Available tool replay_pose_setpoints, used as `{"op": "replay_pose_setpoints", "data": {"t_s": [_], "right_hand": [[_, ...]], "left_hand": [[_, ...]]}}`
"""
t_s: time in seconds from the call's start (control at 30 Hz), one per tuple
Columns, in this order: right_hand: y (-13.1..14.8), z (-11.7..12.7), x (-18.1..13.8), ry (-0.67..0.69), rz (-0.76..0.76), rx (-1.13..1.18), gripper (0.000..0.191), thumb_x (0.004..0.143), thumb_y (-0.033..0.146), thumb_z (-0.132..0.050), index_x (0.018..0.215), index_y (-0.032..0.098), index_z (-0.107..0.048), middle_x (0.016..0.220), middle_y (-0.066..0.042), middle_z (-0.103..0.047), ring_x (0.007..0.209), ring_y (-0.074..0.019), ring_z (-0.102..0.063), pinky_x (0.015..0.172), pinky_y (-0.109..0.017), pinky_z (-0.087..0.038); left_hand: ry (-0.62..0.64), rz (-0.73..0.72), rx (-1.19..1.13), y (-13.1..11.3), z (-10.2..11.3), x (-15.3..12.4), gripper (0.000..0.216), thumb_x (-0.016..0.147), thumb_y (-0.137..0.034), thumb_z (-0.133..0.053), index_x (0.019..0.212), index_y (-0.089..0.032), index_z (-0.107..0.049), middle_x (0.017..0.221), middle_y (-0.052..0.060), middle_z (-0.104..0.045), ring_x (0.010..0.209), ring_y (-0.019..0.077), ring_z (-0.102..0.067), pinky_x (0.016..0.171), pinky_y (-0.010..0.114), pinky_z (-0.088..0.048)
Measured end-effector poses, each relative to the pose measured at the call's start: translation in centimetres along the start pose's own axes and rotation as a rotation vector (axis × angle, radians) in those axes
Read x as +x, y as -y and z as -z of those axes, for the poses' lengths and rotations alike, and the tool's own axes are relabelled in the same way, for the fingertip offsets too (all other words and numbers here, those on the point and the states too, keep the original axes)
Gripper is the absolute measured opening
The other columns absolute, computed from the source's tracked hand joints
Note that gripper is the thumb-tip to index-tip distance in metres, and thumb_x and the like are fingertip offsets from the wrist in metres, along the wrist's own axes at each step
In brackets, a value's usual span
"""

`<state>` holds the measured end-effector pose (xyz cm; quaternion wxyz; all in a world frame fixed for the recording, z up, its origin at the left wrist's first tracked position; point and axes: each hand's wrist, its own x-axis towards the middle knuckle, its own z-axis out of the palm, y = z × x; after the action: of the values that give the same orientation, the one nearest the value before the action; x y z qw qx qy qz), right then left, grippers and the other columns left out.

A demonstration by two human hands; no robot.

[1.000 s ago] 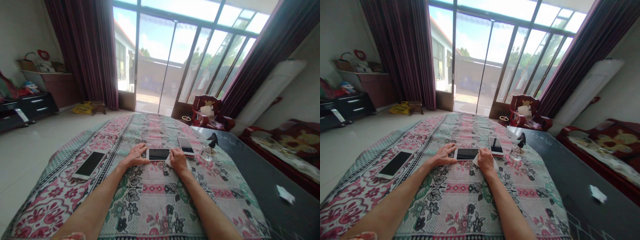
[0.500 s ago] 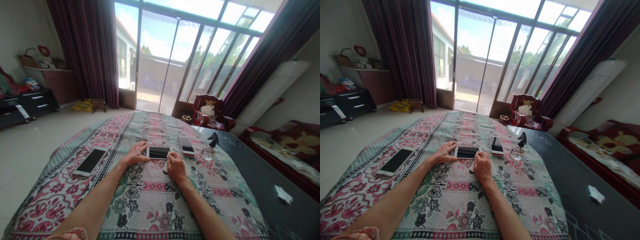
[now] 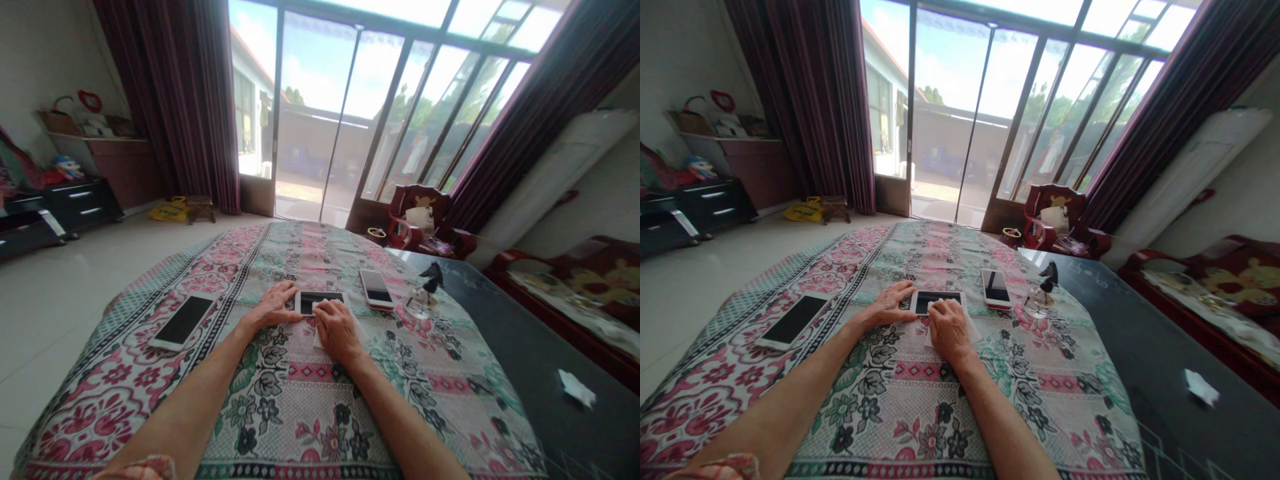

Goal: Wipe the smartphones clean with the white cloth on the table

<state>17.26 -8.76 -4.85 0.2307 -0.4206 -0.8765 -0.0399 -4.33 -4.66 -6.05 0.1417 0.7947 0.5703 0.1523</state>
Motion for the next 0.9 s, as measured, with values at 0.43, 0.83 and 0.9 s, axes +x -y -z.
{"op": "replay_pose_setpoints", "data": {"t_s": [0.43,0.83,0.9], "right_hand": [[-3.5,0.8,-1.7,-0.127,-0.399,-0.113,0.023,0.088,0.018,-0.047,0.086,0.017,-0.069,0.097,-0.009,-0.066,0.095,-0.0219,-0.053,0.091,-0.033,-0.036],[-0.7,-0.1,-0.4,-0.128,0.010,0.064,0.026,0.094,0.021,-0.043,0.108,0.020,-0.065,0.108,-0.007,-0.063,0.106,-0.0215,-0.050,0.100,-0.037,-0.038],[-0.2,-0.2,-0.2,-0.080,0.047,0.066,0.024,0.095,0.022,-0.044,0.106,0.021,-0.065,0.108,-0.006,-0.064,0.107,-0.0217,-0.050,0.101,-0.039,-0.038]], "left_hand": [[0.014,-0.009,-0.027,0.2,0.2,-0.2,0.075,0.072,-0.054,-0.065,0.137,-0.021,-0.047,0.153,0.011,-0.032,0.141,0.0306,-0.026,0.115,0.041,-0.022],[0.004,-0.014,-0.005,0.1,0.1,-0.1,0.073,0.071,-0.055,-0.065,0.135,-0.022,-0.049,0.151,0.010,-0.034,0.140,0.0305,-0.029,0.114,0.042,-0.025],[-0.002,-0.012,-0.006,0.1,0.1,-0.1,0.073,0.071,-0.054,-0.065,0.135,-0.023,-0.049,0.151,0.010,-0.035,0.140,0.0301,-0.029,0.113,0.042,-0.026]]}}
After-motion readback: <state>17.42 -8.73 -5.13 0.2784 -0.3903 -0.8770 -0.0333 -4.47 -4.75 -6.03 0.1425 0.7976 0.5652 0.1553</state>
